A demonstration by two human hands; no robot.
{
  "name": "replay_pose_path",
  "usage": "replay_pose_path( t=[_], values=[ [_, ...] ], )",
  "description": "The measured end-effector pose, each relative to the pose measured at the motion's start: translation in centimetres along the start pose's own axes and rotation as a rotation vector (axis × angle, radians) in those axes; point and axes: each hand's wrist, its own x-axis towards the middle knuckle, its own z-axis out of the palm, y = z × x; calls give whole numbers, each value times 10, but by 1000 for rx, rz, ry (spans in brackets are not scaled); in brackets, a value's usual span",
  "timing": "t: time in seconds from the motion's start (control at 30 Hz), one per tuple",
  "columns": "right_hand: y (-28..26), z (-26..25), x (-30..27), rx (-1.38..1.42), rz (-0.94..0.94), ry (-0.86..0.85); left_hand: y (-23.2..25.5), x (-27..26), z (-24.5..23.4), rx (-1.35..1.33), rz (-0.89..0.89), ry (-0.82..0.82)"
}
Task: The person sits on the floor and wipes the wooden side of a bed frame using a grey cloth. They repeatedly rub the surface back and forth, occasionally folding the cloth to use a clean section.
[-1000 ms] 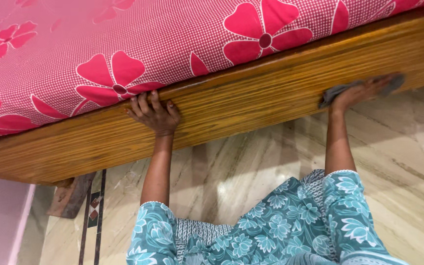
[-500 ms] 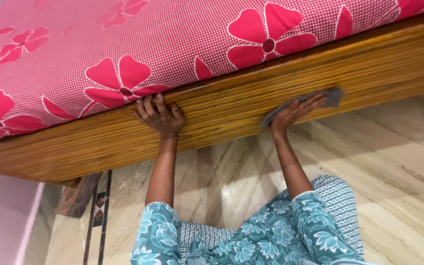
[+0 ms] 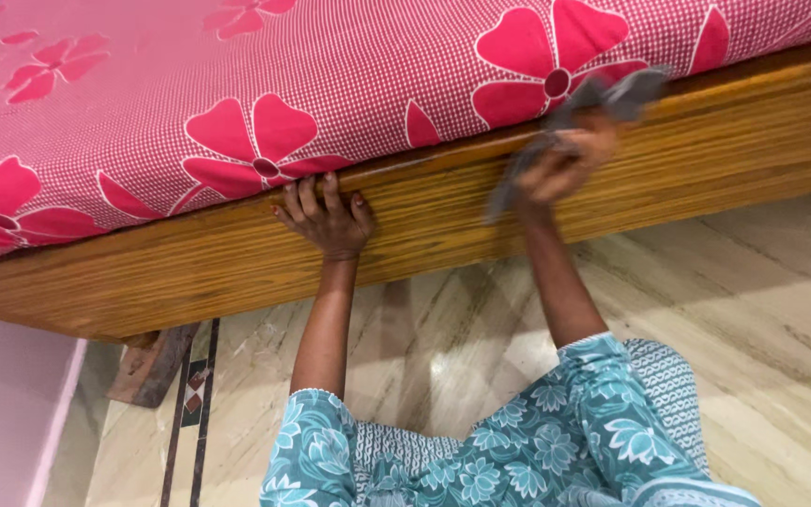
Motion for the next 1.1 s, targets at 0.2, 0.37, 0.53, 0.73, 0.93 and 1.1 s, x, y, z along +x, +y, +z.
replay_pose_path(
  t=[0.2,0.37,0.53,0.73,0.93,1.1],
  values=[
    [-99,79,-55,-194,-683,-410,-1,-4,-1,-10,-26,-47],
    [-97,87,-44,-294,-906,-670,1,-3,3,9,-33,-23],
    [-52,60,-18,-380,-938,-628,3,-1,0,16,-22,-14],
    [17,-22,34,-474,-805,-589,4,4,-4,10,2,-3],
    [107,-107,110,-621,-725,-453,1,3,-4,1,13,-11],
    [148,-170,172,-646,-694,-370,2,1,-4,4,13,-29]
  ],
)
